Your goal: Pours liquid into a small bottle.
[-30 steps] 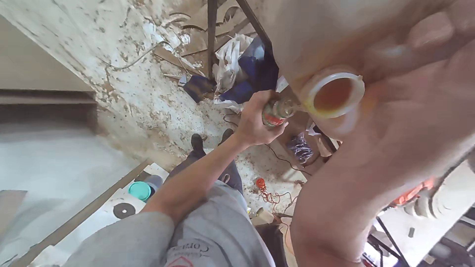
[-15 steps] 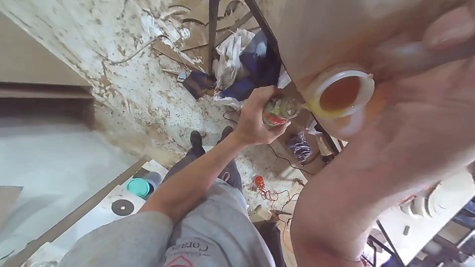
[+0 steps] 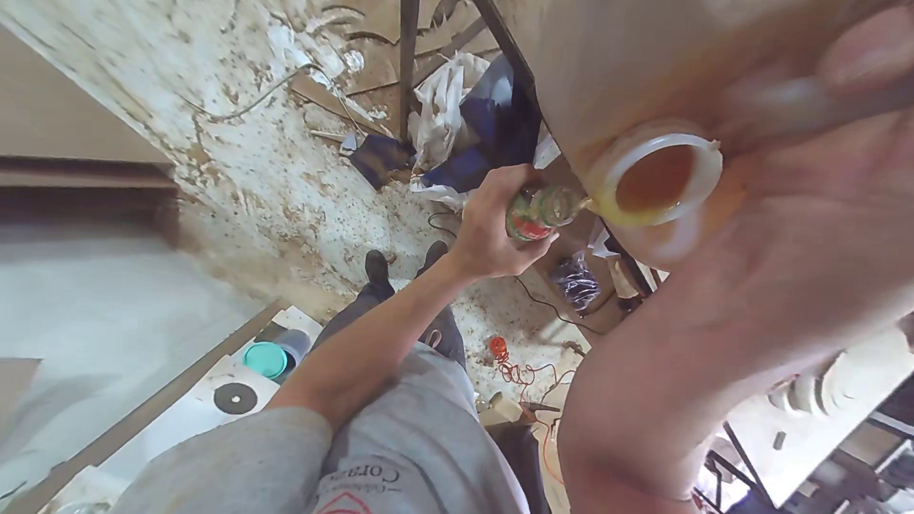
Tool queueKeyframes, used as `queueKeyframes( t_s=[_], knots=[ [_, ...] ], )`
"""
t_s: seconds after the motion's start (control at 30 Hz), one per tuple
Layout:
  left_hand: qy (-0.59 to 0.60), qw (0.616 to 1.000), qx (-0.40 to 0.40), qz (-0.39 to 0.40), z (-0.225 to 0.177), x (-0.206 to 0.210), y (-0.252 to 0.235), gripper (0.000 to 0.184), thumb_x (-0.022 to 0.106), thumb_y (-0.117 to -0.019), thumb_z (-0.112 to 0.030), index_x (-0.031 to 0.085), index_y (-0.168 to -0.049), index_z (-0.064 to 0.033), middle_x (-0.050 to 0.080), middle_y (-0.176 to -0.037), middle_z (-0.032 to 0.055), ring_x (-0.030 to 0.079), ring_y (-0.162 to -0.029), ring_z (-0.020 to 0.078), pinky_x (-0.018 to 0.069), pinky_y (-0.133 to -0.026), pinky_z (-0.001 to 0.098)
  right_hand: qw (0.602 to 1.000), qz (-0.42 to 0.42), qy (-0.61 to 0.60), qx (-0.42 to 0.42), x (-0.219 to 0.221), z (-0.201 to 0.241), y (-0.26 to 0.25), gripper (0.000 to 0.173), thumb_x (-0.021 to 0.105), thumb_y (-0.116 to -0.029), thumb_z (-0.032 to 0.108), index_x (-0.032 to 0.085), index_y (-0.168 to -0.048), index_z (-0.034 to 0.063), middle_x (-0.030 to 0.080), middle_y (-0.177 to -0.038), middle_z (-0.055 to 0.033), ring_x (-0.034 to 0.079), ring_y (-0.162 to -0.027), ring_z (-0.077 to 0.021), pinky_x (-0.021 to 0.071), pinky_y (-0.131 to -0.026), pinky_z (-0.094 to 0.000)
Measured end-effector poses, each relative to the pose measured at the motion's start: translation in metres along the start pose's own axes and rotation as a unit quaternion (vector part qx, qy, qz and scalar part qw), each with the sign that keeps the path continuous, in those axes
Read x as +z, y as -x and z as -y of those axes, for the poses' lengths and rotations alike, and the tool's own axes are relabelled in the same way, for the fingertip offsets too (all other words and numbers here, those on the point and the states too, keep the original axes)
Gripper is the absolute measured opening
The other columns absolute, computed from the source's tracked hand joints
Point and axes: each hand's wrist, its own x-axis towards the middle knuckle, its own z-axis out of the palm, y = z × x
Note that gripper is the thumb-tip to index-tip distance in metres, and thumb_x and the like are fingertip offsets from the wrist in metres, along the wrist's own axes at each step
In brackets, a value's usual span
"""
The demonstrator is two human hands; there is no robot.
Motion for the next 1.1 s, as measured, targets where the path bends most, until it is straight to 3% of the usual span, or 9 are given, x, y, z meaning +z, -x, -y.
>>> queueKeyframes(
  t_s=[0.13,0.3,0.43,0.6,0.77,1.0,1.1],
  knots=[
    [-0.018,1.0,0.009,0.004,-0.0015,-0.0002,0.0021,0.075,0.089,-0.0699,-0.026,0.057,-0.128,0.0086,0.067,-0.117,0.0203,0.066,-0.111,0.0265,0.0561,-0.098,0.039,1.0,0.0,-0.015,0.002,0.0003,0.0004,0.0013,0.021,0.052,-0.0832,-0.018,0.05,-0.078,0.0026,0.054,-0.066,-0.0081,0.059,-0.059,-0.0202,0.0584,-0.06,-0.0331],
    [-0.004,1.0,0.004,-0.006,-0.002,-0.002,0.0023,0.103,0.095,-0.0652,-0.023,0.038,-0.145,0.0084,0.066,-0.123,0.0212,0.066,-0.117,0.027,0.0566,-0.102,0.0419,1.0,0.008,-0.012,0.009,0.0003,0.0005,-0.0003,0.02,0.052,-0.0833,-0.016,0.05,-0.077,0.0034,0.053,-0.064,-0.0068,0.058,-0.057,-0.0187,0.0572,-0.057,-0.0307],
    [-0.012,1.0,-0.004,-0.008,-0.0021,-0.0033,-0.0007,0.104,0.094,-0.066,-0.024,0.037,-0.146,0.0075,0.066,-0.124,0.0209,0.066,-0.117,0.0275,0.057,-0.101,0.0426,0.999,0.015,-0.027,-0.014,0.001,-0.0011,-0.0016,0.017,0.051,-0.0863,-0.01,0.05,-0.078,0.0047,0.05,-0.062,-0.0038,0.055,-0.054,-0.0151,0.0548,-0.056,-0.0272],
    [-0.017,1.0,-0.018,0.003,-0.0043,-0.0032,-0.0014,0.106,0.095,-0.0655,-0.026,0.036,-0.148,0.0064,0.067,-0.123,0.0183,0.066,-0.117,0.0267,0.0574,-0.1,0.043,1.0,0.007,-0.022,-0.016,-0.0002,-0.0012,-0.0011,0.02,0.051,-0.0807,-0.017,0.05,-0.077,0.0025,0.052,-0.063,-0.0074,0.057,-0.057,-0.0191,0.0568,-0.059,-0.0318],
    [-0.002,1.0,-0.03,0.005,-0.0076,-0.0036,-0.0004,0.109,0.096,-0.063,-0.022,0.035,-0.148,0.0073,0.065,-0.126,0.0203,0.066,-0.117,0.0271,0.0574,-0.101,0.0428,0.999,0.026,-0.024,-0.018,-0.0007,-0.0021,-0.0036,0.018,0.052,-0.0833,-0.012,0.049,-0.076,0.004,0.05,-0.061,-0.0054,0.055,-0.055,-0.0171,0.0551,-0.059,-0.0295],
    [0.004,0.999,-0.033,0.0,-0.0082,-0.0051,0.0008,0.113,0.097,-0.0623,-0.02,0.031,-0.151,0.0062,0.066,-0.125,0.0183,0.066,-0.117,0.0254,0.0568,-0.102,0.0413,0.998,-0.024,-0.059,0.015,0.0027,-0.0069,-0.004,0.021,0.047,-0.0887,-0.015,0.046,-0.079,0.0033,0.046,-0.06,-0.0045,0.052,-0.051,-0.015,0.0532,-0.053,-0.0263],
    [0.002,0.999,-0.032,-0.001,-0.0083,-0.0065,0.0013,0.113,0.096,-0.0626,-0.02,0.031,-0.151,0.0065,0.065,-0.125,0.019,0.066,-0.117,0.0256,0.0567,-0.102,0.0414,0.999,-0.007,-0.046,0.002,0.001,-0.0047,0.0016,0.017,0.049,-0.0898,-0.011,0.048,-0.081,0.0034,0.048,-0.063,-0.0044,0.054,-0.055,-0.0154,0.0551,-0.058,-0.0276]
  ],
)
